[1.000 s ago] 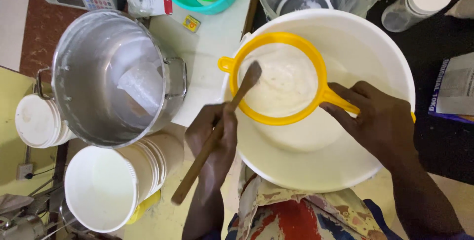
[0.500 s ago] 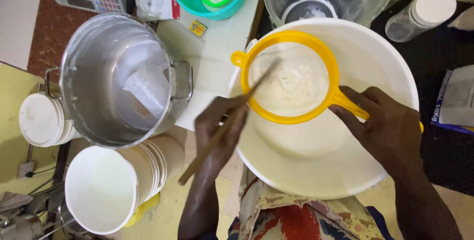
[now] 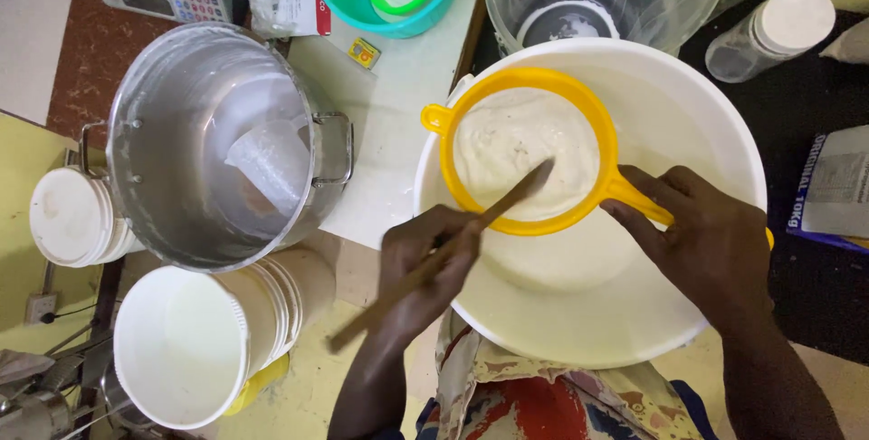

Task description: The person pours a white liquid from a large metal pot into a plastic measuring cup, then pours it through a yellow strainer into a white bucket. They repeat this process and use a wooden spoon to stir the liquid in the strainer to help it pass through.

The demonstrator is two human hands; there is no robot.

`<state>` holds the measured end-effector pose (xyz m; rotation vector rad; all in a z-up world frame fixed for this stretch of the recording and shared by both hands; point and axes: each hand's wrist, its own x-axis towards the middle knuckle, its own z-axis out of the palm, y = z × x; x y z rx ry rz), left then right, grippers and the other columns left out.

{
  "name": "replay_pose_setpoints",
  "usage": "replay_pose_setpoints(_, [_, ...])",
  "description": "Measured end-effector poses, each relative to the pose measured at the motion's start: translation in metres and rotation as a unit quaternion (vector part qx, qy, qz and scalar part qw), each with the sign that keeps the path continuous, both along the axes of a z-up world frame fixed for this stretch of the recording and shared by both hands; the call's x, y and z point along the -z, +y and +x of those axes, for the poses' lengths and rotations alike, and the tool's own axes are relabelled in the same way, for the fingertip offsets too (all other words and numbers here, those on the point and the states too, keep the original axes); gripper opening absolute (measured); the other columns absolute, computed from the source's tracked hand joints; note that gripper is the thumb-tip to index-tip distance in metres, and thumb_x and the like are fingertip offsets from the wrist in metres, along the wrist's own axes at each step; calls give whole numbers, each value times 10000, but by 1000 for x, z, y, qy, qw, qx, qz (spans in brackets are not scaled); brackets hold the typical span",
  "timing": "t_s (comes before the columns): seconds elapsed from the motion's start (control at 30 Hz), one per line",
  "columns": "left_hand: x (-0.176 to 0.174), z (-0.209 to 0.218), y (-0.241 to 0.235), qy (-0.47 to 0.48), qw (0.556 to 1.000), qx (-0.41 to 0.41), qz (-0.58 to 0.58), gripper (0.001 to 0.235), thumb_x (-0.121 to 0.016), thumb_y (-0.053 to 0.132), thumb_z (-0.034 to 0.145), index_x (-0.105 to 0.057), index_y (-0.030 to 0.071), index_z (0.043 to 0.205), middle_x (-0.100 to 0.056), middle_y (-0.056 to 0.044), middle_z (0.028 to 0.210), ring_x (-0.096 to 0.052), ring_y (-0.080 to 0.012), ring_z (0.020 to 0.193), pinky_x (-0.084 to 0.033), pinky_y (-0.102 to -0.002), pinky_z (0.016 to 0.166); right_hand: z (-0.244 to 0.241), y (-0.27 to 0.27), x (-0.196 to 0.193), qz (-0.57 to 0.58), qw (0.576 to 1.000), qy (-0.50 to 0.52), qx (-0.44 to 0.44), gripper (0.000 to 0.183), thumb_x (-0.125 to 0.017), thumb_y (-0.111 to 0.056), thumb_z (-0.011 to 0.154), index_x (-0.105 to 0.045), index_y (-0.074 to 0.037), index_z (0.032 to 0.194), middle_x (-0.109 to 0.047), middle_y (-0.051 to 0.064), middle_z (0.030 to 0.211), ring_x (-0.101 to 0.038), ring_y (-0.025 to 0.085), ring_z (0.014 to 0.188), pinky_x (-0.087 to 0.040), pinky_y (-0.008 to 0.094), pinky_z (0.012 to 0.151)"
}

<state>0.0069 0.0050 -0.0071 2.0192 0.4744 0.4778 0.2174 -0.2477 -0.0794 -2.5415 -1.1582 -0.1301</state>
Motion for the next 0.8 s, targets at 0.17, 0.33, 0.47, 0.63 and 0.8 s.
replay_pose_setpoints(0.17, [-9, -2, 9, -18, 986, -127, 108, 201, -696, 108, 1129, -727, 74, 934, -634, 4, 680, -560, -83, 570, -416, -256, 516, 0, 1, -1, -20, 1000, 4, -8, 451, -811, -522, 1126, -904, -255, 1477, -788, -32, 1037, -774, 223, 803, -528, 431, 597])
replay_pose_setpoints(0.33, [19, 2, 5, -34, 999, 11, 37, 68, -759, 59, 1109, -811, 39, 1147, -826, -72, 886, -745, -114, 640, -597, -227, 485, 1, 0, -2, 13, 1000, 10, -17, 410, -840, -476, 1135, -910, -221, 1449, -753, -12, 992, -721, 222, 731, -487, 419, 593])
replay_pose_setpoints(0.47, [-21, -13, 19, -21, 995, -41, 89, 142, -727, 93, 1125, -815, 26, 1035, -782, -45, 767, -662, -99, 565, -492, -237, 453, 2, 0, 2, 5, 1000, 2, -15, 443, -844, -513, 1132, -918, -228, 1461, -760, -16, 1016, -735, 218, 743, -511, 417, 587])
replay_pose_setpoints(0.63, [-5, -17, 18, 14, 990, -37, 135, 150, -731, 123, 1117, -835, 26, 1166, -844, -67, 857, -744, -104, 609, -563, -247, 475, 3, -1, 3, -10, 1000, 5, -7, 449, -814, -523, 1142, -914, -234, 1471, -765, -16, 1019, -758, 234, 781, -511, 430, 604])
replay_pose_setpoints(0.8, [-11, -9, -1, -24, 999, 44, -12, 116, -765, 97, 1089, -821, 11, 1143, -802, -61, 877, -709, -133, 688, -535, -277, 616, 2, -1, 1, 1, 1000, 7, -5, 447, -835, -520, 1145, -923, -237, 1480, -734, -40, 990, -714, 188, 744, -497, 401, 586])
